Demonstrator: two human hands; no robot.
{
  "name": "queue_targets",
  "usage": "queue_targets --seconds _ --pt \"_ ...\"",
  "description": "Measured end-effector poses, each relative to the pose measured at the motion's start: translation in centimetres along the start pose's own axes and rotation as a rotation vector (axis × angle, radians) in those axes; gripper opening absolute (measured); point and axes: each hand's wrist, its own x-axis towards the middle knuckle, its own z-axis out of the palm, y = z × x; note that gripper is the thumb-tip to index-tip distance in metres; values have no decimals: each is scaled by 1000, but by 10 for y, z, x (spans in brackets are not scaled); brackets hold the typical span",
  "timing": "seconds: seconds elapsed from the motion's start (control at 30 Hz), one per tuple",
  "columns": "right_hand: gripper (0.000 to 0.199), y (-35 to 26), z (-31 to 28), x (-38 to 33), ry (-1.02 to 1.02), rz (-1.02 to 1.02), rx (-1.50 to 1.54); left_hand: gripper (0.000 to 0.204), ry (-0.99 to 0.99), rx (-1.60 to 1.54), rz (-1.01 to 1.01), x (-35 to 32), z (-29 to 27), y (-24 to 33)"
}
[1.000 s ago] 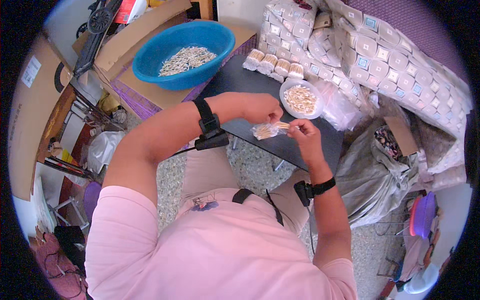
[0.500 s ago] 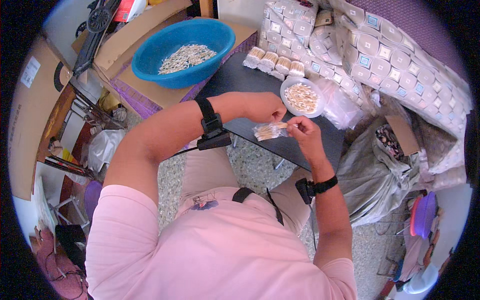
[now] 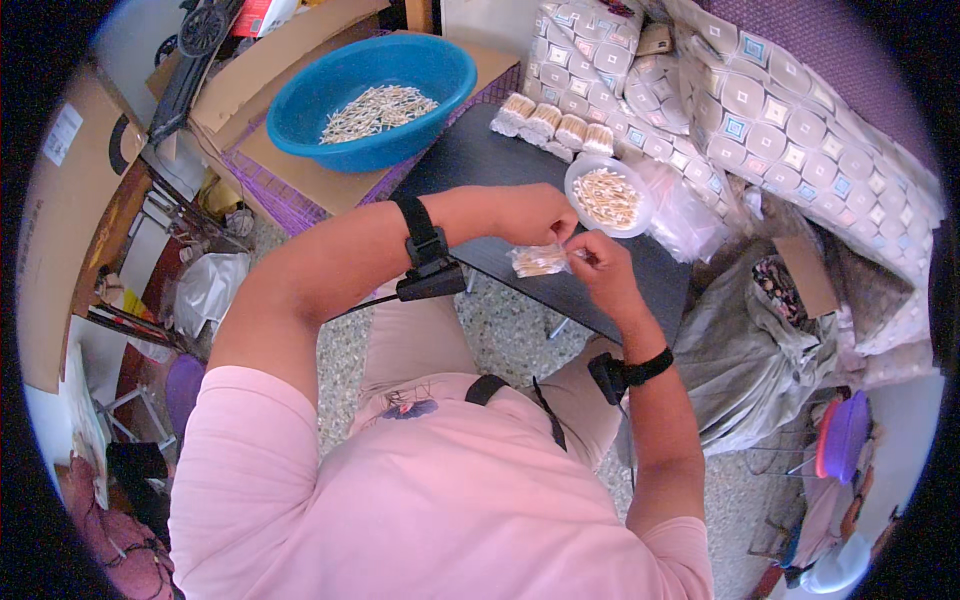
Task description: The person is sorting and packing cotton swabs into small plastic bags.
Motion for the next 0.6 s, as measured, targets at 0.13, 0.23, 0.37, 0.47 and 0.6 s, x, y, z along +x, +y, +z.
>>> queue_targets --seconds 0.13,0.23,0.37,0.47,0.6 --pt "16 0 5 3 -4 -38 -67 9 32 2 -36 -2 1 -1" --pt "23 -10 9 4 42 118 -43 8 39 -8 -60 -6 2 -12" --pt "34 4 12 -3 146 175 119 9 85 0 -57 -5 -1 -12" --pt "46 4 18 -9 168 194 209 9 96 -55 -84 -8 -3 -16" --pt "59 -1 31 -18 142 33 34 9 130 -11 -48 -7 -4 -18"
